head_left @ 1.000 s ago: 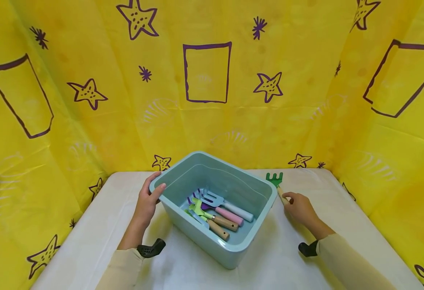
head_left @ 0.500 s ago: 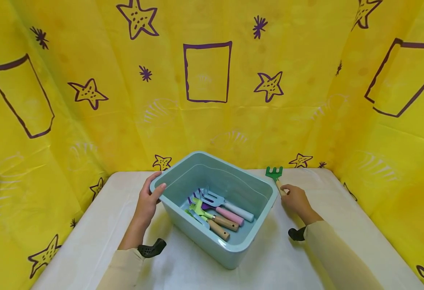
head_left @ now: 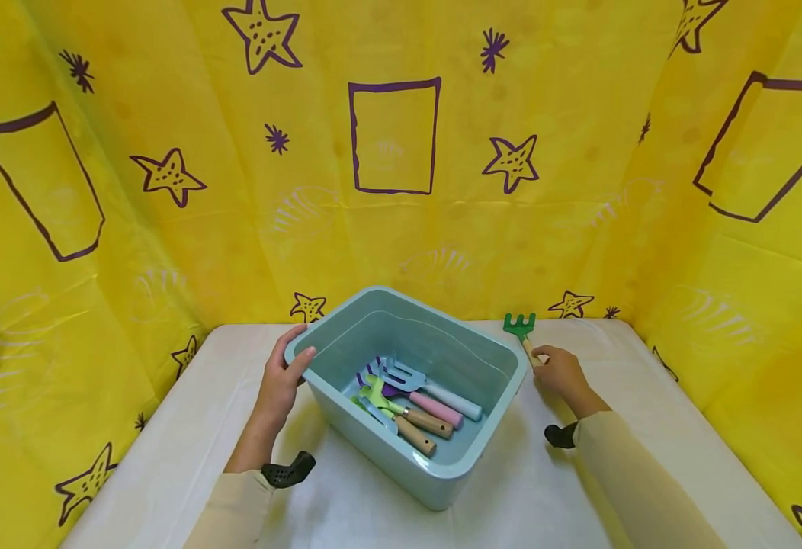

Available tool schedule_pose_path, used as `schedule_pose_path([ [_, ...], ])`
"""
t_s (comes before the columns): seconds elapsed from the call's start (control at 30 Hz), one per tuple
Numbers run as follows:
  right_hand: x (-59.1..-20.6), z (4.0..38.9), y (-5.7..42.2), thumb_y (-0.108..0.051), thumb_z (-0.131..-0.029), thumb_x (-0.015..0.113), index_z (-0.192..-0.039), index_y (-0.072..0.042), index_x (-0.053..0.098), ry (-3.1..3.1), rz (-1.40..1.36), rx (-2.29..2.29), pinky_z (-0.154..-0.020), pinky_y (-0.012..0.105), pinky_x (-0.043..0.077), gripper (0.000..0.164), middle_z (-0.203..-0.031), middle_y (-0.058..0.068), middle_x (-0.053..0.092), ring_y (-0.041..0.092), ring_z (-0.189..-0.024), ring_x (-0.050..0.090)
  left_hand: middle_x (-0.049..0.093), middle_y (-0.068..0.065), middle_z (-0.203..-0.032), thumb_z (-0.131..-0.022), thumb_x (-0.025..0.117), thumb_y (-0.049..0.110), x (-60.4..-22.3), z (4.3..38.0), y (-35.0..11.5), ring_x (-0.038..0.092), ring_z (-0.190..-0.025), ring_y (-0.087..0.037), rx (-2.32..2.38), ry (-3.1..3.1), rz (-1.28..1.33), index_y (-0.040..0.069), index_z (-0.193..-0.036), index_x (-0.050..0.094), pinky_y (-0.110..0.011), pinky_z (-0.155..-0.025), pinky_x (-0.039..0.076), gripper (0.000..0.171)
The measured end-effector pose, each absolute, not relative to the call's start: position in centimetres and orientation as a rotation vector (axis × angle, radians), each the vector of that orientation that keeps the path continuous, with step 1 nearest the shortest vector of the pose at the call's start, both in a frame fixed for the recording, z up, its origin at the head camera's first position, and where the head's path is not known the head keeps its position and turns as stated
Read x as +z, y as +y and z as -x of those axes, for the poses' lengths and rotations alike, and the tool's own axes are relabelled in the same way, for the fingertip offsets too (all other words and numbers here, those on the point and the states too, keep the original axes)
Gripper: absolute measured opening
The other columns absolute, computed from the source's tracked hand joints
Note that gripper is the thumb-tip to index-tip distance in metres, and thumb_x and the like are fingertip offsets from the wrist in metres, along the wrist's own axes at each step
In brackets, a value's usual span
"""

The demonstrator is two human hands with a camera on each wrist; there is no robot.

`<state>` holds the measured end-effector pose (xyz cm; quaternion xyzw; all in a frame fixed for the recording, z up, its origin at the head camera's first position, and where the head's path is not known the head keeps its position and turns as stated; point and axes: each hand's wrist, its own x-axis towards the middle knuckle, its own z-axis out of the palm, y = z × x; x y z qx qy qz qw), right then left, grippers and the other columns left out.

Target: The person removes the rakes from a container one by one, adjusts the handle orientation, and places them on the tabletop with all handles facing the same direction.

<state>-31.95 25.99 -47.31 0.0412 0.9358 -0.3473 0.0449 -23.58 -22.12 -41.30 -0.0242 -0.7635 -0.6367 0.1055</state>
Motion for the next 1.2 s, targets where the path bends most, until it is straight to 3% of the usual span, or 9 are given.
schedule_pose_path([
  [0.17,-46.0,31.8,26.4,-0.008,-0.088,0.061,-0.132,0.002,0.053,2.919,-0.085,-1.018,-0.065,0.035,0.052,0.046,-0.099,0.021,0.059,0.03,-0.079,0.055,0.042,-0.01,-0.145,-0.099,0.055,0.033,-41.3,23.6,-22.1,0.046,-0.126,-0.036,-1.876,-2.244,0.086,0.023,-0.148,0.036,-0.056,-0.1,0.04,0.054],
  [0.3,-44.6,32.0,26.9,-0.01,-0.087,0.062,-0.127,0.004,0.057,3.033,0.009,-0.972,-0.06,0.036,0.048,0.043,-0.09,0.019,0.061,0.029,-0.073,0.055,0.044,-0.01,-0.144,-0.099,0.056,0.034,-41.3,23.6,-22.1,0.048,-0.124,-0.036,-1.875,-2.23,0.095,0.023,-0.147,0.037,-0.055,-0.1,0.041,0.053],
  [0.47,-41.9,32.4,27.0,-0.012,-0.089,0.061,-0.125,0.005,0.059,3.113,0.092,-0.958,-0.064,0.042,0.049,0.04,-0.096,0.023,0.062,0.033,-0.078,0.057,0.045,-0.011,-0.142,-0.098,0.056,0.034,-41.3,23.6,-22.1,0.049,-0.122,-0.035,-1.872,-2.22,0.095,0.023,-0.147,0.038,-0.055,-0.099,0.041,0.053],
  [0.73,-36.8,32.8,25.5,-0.017,-0.095,0.058,-0.134,0.001,0.051,3.037,0.142,-1.127,-0.081,0.051,0.051,0.044,-0.12,0.03,0.053,0.042,-0.098,0.055,0.044,-0.01,-0.143,-0.098,0.056,0.033,-41.4,23.6,-22.1,0.048,-0.124,-0.036,-1.863,-2.234,0.077,0.024,-0.147,0.038,-0.055,-0.099,0.041,0.053],
  [1.2,-29.1,33.2,20.9,-0.022,-0.096,0.061,-0.142,-0.01,0.046,2.817,0.369,-1.322,-0.085,0.045,0.053,0.05,-0.126,0.022,0.049,0.038,-0.103,0.059,0.042,-0.012,-0.145,-0.099,0.055,0.03,-41.4,23.6,-22.1,0.046,-0.126,-0.036,-1.862,-2.233,0.085,0.023,-0.147,0.037,-0.056,-0.099,0.04,0.052],
])
